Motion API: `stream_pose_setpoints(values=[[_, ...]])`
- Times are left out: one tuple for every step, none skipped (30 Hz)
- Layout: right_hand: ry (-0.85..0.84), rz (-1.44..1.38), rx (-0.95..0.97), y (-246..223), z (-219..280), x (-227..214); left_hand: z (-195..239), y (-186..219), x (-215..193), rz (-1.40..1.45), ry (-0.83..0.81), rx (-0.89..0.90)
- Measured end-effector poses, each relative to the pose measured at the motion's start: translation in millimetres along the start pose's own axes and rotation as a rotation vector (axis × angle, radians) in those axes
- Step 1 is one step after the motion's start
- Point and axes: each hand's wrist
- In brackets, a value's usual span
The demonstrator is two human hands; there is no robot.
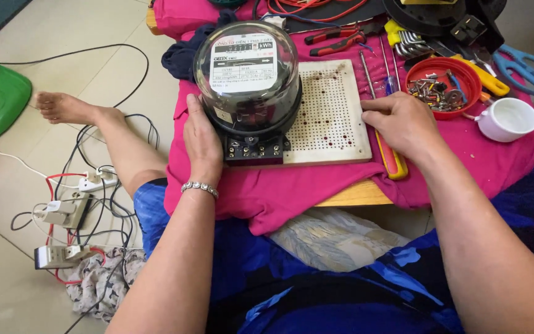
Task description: The person uses a yellow screwdriver to tighten screws on the terminal block of an electrical meter mounted on a perforated board. They rotate the meter to access different sides and continue tightening the connections.
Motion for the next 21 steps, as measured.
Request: stream_pose_setpoints(values=[[0.0,0.001,0.0,1.1,-0.2,0.5,0.5,1.7,-0.1,0.001,0.0,0.0],[0.001,0.003,-0.002,2.1,-0.5,1.1,1.0,3.3,-0.2,0.003,0.012,0.006],[0.001,0.004,-0.003,3.2,-0.7,1.8,1.6,4.9,-0.4,0.004,0.023,0.012],[0.0,0.005,-0.003,2.8,0.1,2.0,2.2,4.9,-0.5,0.004,0.023,0.012],[0.002,0.006,-0.016,2.2,0.5,2.0,2.4,5.2,-0.5,0.005,0.027,0.015],[0.003,0.006,-0.029,1.6,0.9,2.0,2.6,5.5,-0.5,0.005,0.032,0.019],[0.003,0.007,-0.029,1.8,1.2,2.0,2.2,5.9,-0.4,0.006,0.031,0.019],[0.008,0.007,-0.031,2.0,1.4,2.0,1.7,6.2,-0.2,0.008,0.029,0.016],[0.011,0.007,-0.033,1.7,1.4,2.1,1.1,6.6,-0.5,0.009,0.029,0.013],[0.011,0.007,-0.034,2.3,1.2,2.5,2.4,7.9,-1.1,0.009,0.029,0.013],[0.007,0.007,-0.033,2.9,0.7,2.6,3.4,9.5,-1.4,0.012,0.032,0.015],[0.003,0.007,-0.033,3.6,0.1,2.5,4.4,11.2,-1.6,0.016,0.036,0.017],[0.003,0.008,-0.033,3.5,0.1,1.9,3.7,10.0,-1.1,0.016,0.035,0.017],[0.001,0.009,-0.035,3.4,0.1,1.2,3.1,8.9,-0.6,0.012,0.036,0.02],[-0.003,0.01,-0.039,2.8,0.1,1.1,2.7,7.3,-0.9,0.007,0.038,0.022],[-0.004,0.01,-0.039,3.4,-0.5,1.6,2.6,6.8,-0.9,0.007,0.039,0.021],[0.003,0.012,-0.041,4.5,-1.1,2.1,2.5,6.5,-0.5,0.013,0.038,0.024],[0.01,0.015,-0.042,5.7,-1.7,2.4,2.4,6.2,-0.1,0.019,0.036,0.028],[0.01,0.015,-0.041,6.3,-1.6,2.7,1.6,4.6,0.3,0.019,0.036,0.028],[0.011,0.014,-0.044,6.9,-1.4,2.9,0.8,3.1,0.7,0.023,0.035,0.029],[0.011,0.013,-0.046,7.5,-1.4,3.3,0.0,1.5,0.9,0.026,0.034,0.031]])
Point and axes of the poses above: each hand's wrist, its own z-axis away from the middle knuckle, its own x-axis out of the palm, y = z × x, and after that the axes turned 7 degrees about -z, right-handed
